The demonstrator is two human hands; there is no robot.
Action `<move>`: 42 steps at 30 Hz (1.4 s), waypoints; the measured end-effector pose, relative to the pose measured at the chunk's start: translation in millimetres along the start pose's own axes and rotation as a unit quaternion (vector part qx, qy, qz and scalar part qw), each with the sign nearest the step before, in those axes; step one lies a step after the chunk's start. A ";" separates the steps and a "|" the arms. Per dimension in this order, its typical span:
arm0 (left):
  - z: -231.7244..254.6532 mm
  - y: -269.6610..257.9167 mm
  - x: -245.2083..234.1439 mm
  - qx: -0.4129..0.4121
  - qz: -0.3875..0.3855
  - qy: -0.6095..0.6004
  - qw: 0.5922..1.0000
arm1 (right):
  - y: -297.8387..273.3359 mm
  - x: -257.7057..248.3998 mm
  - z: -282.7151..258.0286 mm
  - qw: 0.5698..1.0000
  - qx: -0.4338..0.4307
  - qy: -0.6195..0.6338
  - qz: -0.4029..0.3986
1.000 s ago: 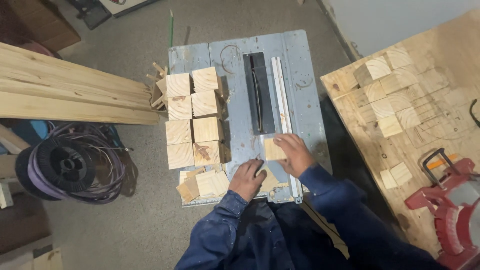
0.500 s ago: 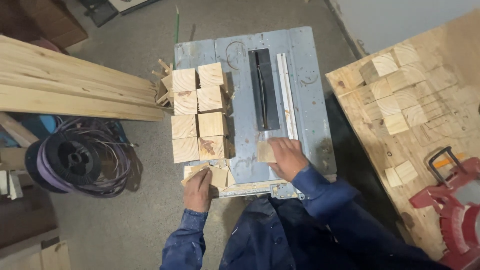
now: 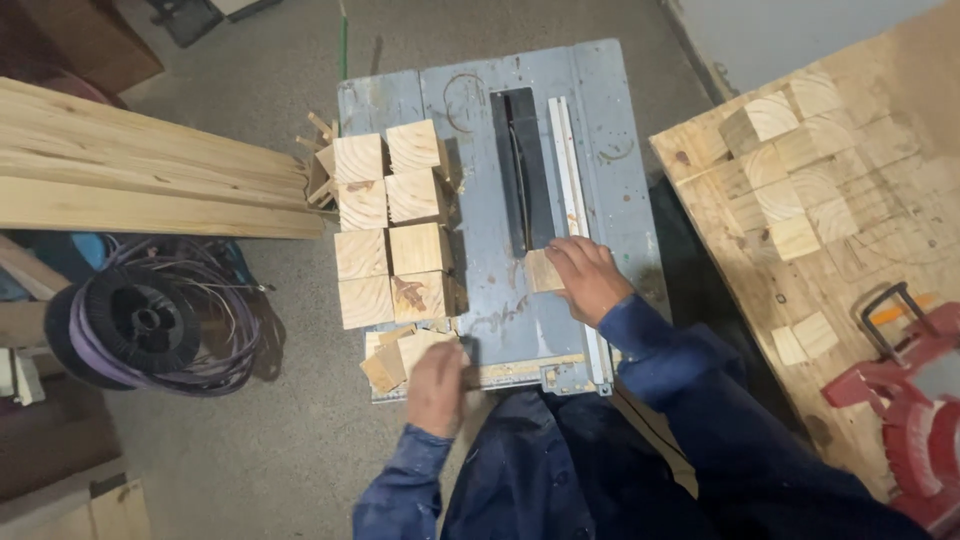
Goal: Organizing and inspecting small wooden blocks on a table saw and workbench
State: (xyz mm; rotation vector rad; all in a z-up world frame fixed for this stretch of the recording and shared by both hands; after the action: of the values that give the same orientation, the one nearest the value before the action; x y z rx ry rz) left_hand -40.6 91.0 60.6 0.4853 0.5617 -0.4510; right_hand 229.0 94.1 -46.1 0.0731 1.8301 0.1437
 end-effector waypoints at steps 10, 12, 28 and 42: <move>-41.1 -29.2 144.2 0.176 -0.088 0.121 0.973 | -0.5 -10.2 -8.1 0.999 -0.030 0.016 0.031; -51.3 -30.6 160.6 0.159 -0.126 0.124 0.971 | 5.3 -12.7 -6.9 0.999 -0.028 0.011 0.037; -54.1 -34.1 157.1 0.158 -0.106 0.101 0.977 | 14.8 -16.7 -6.6 0.998 0.003 0.049 0.026; -56.9 -36.8 161.1 0.157 -0.093 0.095 0.979 | 29.8 -13.0 0.7 0.998 0.012 0.032 0.046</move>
State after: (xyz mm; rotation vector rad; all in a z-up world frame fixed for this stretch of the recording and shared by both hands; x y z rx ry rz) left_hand 39.8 49.5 -88.9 0.7872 0.7291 -0.6828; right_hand 232.4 122.1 -29.8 0.1721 1.8938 0.1908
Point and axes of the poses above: each hand's wrist, its own y-axis towards the middle knuckle, its own x-axis out of the palm, z = x × y, the point moved 8 cm from there along y, towards the middle knuckle, and after that the axes turned 9 degrees about x, right-handed, at the moved point
